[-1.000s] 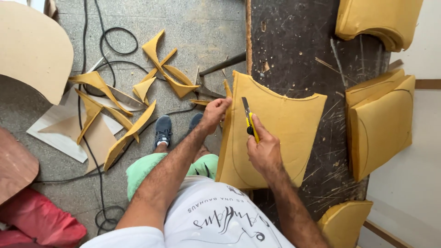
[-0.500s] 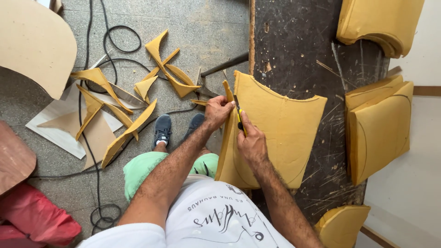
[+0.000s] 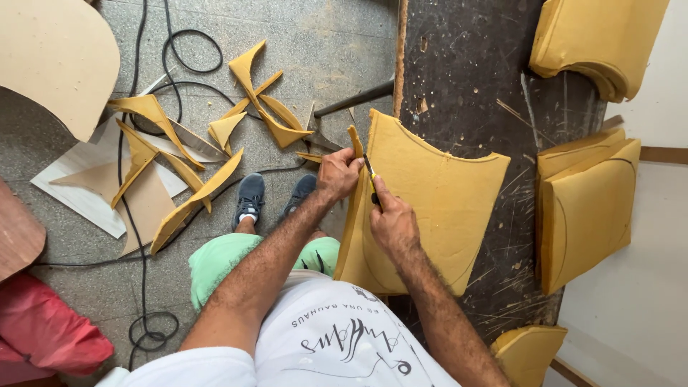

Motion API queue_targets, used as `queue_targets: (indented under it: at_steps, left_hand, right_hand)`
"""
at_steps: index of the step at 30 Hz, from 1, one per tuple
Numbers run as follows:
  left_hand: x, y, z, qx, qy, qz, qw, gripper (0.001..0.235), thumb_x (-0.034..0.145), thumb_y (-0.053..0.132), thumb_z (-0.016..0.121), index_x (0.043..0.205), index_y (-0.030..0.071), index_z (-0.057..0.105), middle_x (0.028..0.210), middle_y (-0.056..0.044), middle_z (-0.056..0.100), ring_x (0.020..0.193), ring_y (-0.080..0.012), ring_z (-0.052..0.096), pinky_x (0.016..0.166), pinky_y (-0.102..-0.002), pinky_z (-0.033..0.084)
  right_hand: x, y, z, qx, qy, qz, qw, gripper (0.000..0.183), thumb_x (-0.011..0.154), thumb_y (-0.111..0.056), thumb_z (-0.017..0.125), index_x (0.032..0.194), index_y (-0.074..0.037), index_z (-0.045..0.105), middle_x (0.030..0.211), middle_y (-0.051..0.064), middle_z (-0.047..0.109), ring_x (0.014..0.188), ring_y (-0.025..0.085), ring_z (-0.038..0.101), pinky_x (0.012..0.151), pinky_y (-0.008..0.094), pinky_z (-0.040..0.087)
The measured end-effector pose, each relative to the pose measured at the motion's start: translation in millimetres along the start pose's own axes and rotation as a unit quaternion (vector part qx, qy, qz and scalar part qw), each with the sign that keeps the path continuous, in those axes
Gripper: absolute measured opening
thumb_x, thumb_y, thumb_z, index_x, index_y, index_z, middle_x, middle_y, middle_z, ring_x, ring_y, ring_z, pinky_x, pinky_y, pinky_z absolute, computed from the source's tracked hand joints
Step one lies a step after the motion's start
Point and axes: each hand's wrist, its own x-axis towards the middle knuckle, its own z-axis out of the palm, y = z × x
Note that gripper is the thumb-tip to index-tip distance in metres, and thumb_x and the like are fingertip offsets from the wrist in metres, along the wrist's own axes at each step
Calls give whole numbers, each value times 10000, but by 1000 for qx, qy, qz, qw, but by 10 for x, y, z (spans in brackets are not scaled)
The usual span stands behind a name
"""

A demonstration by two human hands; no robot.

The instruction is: Cutting out foam padding shapes using a utility knife on a workbench

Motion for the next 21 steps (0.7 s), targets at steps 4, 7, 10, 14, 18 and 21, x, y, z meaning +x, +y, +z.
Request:
queue_targets:
  at_steps: [4,7,10,14,18,21]
  left_hand:
    - [-178,-2,112,-34,46,26,998,160,920,214,662,796,126,711,685,-110,687,661,-282,702,623,-383,551]
    - [-208,-142,276,-7,117,110,987,221,970,175,606,815,19,599,752,-264,614,777,-483,676,646,-531,530]
    - [-109,-356,433,0,134,114,984,234,996,194,579,838,23,562,779,-252,610,805,-481,673,691,-546,534]
    - [-13,-427,430,-19,150,101,983,238,973,226,618,807,65,561,744,-213,603,801,-442,686,691,-491,549]
    - [-155,-245,320,-61,140,74,985,223,968,221,638,809,68,608,756,-201,645,811,-425,702,703,-476,554]
    - [-296,47,132,-103,113,85,985,197,951,105,595,868,-68,640,826,-367,656,894,-576,650,791,-626,486]
  right_hand:
    - [-41,-287,-112,-24,-17,17,999,595,931,-106,524,1504,-266,538,1033,279,730,991,440,732,865,517,627]
    - [83,-227,-43,-52,-42,28,997,585,928,-164,541,1497,-301,534,1030,273,731,994,443,728,864,540,613]
    - [252,-271,-60,-64,-69,47,994,574,926,-244,543,1483,-381,520,1059,256,736,1038,432,714,899,542,592]
    - [176,-349,-178,-49,-105,82,990,580,932,-265,517,1491,-417,489,1158,225,719,1137,423,679,982,534,559]
    - [48,-388,-223,-79,-134,105,982,571,939,-258,481,1492,-401,490,1167,224,719,1154,420,675,1006,525,546]
    - [374,-313,10,-49,-125,99,986,579,932,-247,462,1487,-409,484,1175,194,725,1158,397,677,1015,508,546]
